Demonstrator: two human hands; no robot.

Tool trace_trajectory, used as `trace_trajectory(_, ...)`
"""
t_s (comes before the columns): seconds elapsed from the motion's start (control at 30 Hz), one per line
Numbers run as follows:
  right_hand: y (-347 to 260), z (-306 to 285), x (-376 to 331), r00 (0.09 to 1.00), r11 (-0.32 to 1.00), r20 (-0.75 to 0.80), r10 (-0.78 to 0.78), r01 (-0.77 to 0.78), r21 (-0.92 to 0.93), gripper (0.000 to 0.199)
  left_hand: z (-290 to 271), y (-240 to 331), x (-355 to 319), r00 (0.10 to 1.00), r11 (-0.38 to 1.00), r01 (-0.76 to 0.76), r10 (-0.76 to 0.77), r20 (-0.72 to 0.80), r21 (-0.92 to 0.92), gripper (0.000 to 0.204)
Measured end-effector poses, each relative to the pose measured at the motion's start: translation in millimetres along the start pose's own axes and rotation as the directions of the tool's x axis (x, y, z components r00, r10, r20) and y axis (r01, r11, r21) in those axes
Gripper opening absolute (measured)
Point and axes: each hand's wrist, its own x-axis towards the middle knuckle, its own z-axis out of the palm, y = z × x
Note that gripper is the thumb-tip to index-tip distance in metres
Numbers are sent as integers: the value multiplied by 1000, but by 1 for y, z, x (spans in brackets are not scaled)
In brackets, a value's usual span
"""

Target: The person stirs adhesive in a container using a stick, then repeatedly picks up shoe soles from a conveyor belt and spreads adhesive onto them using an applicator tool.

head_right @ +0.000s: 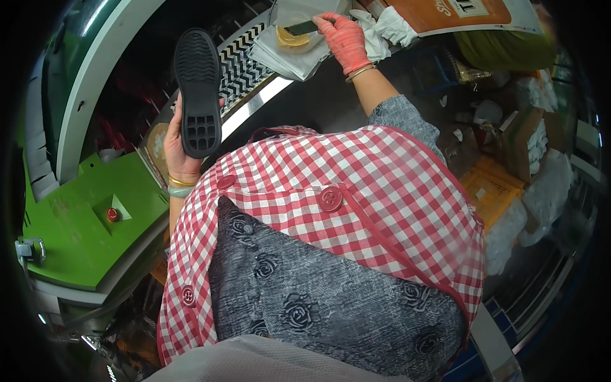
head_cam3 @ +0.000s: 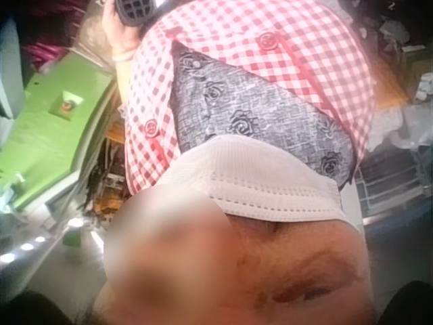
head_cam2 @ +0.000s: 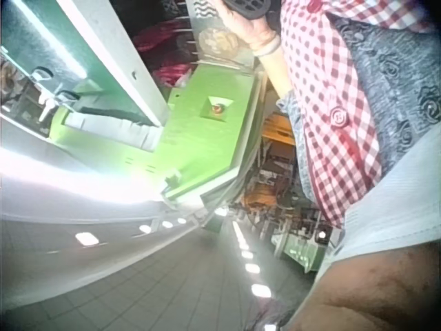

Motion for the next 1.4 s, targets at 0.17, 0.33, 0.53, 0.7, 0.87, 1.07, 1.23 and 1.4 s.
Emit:
trace_trajectory(0.17, 15, 1, 5, 997, 1000, 71, 4, -4, 11, 26, -3, -10, 0, 992, 998, 41, -35, -120, 48, 46)
trace_trajectory(0.33, 8, 2, 1, 992, 1000, 127, 10, -9, -6, 24, -6, -17, -6, 997, 997, -8, 14, -71, 76, 50)
trace_trajectory(0.53, 31, 6, -11, 883, 618, 213, 419, -449, 646, 21, -16, -22, -5, 997, 997, -39, 42, -58, 64, 56)
trace_trajectory(0.7, -77, 35, -35, 884, 599, 423, 201, -452, 661, 16, -15, -15, -5, 998, 998, -61, 61, -20, -15, 72)
trace_trajectory(0.87, -143, 54, -49, 984, 825, 176, -15, -88, 559, 25, 5, -11, -1, 991, 992, -3, 19, 131, -123, 81)
trace_trajectory(1.07, -148, 60, -49, 992, 843, 108, -68, -1, 538, 24, 21, -7, -3, 976, 993, 35, -10, 217, -111, 84)
trace_trajectory(1.23, -151, 59, -49, 993, 854, 102, -66, 4, 520, 23, 24, -4, -2, 961, 995, 35, -8, 278, -93, 86)
trace_trajectory(1.4, -154, 56, -50, 978, 871, 166, -128, 31, 490, 21, 21, -1, 4, 952, 999, 17, -1, 306, -49, 86)
